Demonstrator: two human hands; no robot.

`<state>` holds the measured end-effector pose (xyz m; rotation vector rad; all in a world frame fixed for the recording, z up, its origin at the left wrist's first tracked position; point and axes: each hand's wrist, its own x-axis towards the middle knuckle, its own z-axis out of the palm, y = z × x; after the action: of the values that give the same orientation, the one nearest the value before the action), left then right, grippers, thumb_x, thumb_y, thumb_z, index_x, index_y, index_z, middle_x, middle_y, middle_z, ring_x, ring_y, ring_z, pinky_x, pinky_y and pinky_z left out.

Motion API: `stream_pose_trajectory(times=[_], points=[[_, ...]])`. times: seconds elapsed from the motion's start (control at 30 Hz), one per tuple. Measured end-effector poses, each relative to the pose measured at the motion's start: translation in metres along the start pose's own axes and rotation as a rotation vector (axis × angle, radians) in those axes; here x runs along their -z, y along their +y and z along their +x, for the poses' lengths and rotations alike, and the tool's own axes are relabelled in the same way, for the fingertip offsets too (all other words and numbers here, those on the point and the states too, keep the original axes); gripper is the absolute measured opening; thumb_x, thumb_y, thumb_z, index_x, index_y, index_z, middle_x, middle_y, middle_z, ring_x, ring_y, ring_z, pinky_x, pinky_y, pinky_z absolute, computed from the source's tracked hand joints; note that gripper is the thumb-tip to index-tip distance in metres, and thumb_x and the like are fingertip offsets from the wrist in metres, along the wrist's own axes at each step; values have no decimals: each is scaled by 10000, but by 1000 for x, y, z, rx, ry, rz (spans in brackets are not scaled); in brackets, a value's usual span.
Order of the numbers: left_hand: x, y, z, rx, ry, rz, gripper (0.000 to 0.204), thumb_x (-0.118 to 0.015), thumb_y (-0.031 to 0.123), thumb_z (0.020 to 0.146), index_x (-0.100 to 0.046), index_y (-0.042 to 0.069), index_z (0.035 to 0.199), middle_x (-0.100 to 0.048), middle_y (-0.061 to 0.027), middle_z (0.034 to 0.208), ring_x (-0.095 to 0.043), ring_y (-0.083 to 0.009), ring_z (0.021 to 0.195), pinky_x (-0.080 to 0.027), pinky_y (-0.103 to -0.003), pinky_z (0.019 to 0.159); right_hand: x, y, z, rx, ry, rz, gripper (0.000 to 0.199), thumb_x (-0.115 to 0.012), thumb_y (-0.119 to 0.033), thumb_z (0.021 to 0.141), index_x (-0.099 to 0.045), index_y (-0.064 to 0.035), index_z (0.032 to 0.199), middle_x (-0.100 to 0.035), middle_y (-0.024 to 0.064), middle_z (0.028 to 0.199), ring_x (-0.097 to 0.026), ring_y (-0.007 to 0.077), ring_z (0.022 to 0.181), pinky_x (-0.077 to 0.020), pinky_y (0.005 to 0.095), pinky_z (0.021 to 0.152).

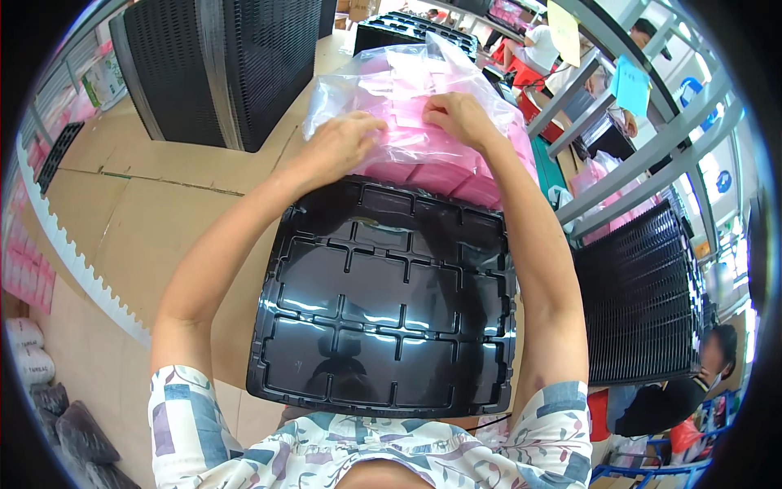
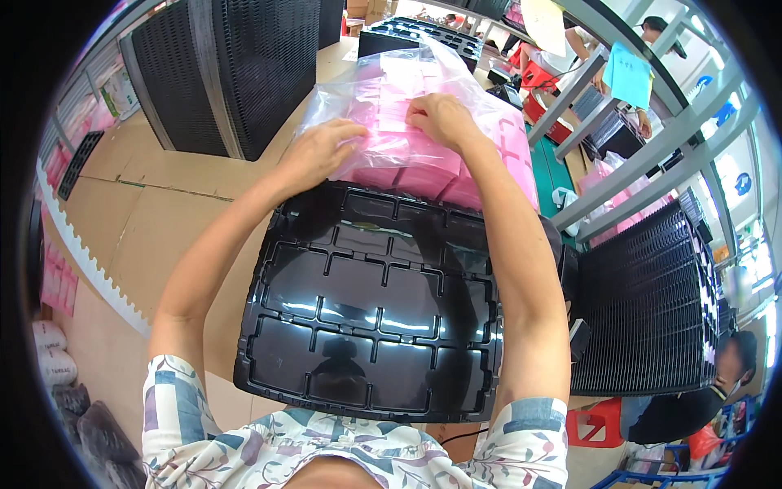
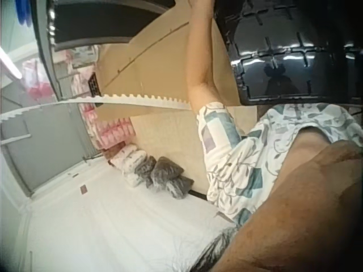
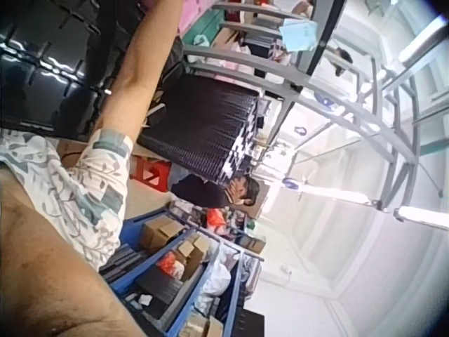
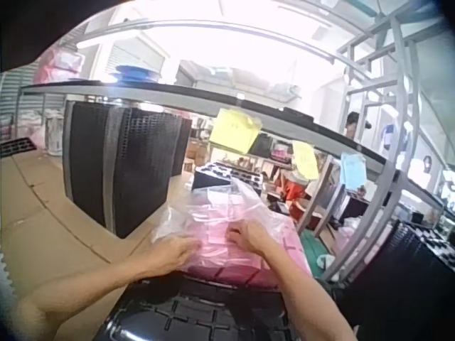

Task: The person places pink foam inserts into black plastic trays and secures them with white adhesive strips. They then stack the completed trays and wrap a bundle of pink foam inserts in plastic film.

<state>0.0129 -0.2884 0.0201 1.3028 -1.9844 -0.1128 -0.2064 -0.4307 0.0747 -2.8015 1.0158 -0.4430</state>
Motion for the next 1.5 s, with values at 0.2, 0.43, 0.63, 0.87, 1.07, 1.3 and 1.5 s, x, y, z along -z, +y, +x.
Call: stream_pose_trajectory(times=[0.2,0.43,0.63,0.87,1.07,1.3,1.5], points=[[-16,11,-9,-278,177,140,273,-604,27,842,-656,23,1110,-619,-170,1136,-593,-349,1071,-475,-424,937,-8,0,-4,197,109,-41,247,-670,-264,854,-709,-27,907,-698,163,797,-677,287,735,-505,391,713],[-29,21,-13,-344,155,108,328,-620,19,804,-603,-10,1130,-606,-167,1166,-568,-347,1132,-463,-421,973,7,-5,6,35,157,9,295,-596,-304,900,-710,-32,893,-683,202,819,-655,392,815,-509,447,762],[-29,19,-12,-344,138,105,336,-626,7,788,-601,-20,1122,-604,-162,1155,-573,-347,1111,-463,-423,969,39,-37,37,148,445,-130,320,-549,-292,933,-676,-19,824,-659,225,798,-632,422,783,-492,485,733],[-23,21,-10,-314,107,50,381,-645,19,781,-581,-16,1154,-591,-164,1177,-570,-339,1112,-466,-412,962,75,-52,43,215,705,-112,281,-512,-257,973,-611,3,935,-641,231,882,-611,409,852,-470,468,765],[6,38,-39,231,58,-1237,401,-684,154,872,-550,17,1224,-508,-183,1354,-539,-297,1224,-456,-429,1027,83,-91,-49,502,668,-301,114,-638,-153,888,-608,-42,888,-619,145,733,-622,345,647,-488,411,566],[28,42,-92,634,68,-1945,547,-573,384,976,-415,28,1360,-556,-153,1290,-592,-279,1164,-497,-463,1001,20,-123,-192,693,302,-259,229,-747,-176,752,-573,-63,848,-443,26,650,-516,196,570,-425,330,468],[27,48,-105,757,173,-1661,499,-665,239,906,-478,34,1321,-583,-90,1275,-622,-208,1086,-501,-378,959,9,-128,-217,519,246,-204,324,-776,-219,705,-545,-61,868,-509,54,758,-558,220,668,-453,328,559]])
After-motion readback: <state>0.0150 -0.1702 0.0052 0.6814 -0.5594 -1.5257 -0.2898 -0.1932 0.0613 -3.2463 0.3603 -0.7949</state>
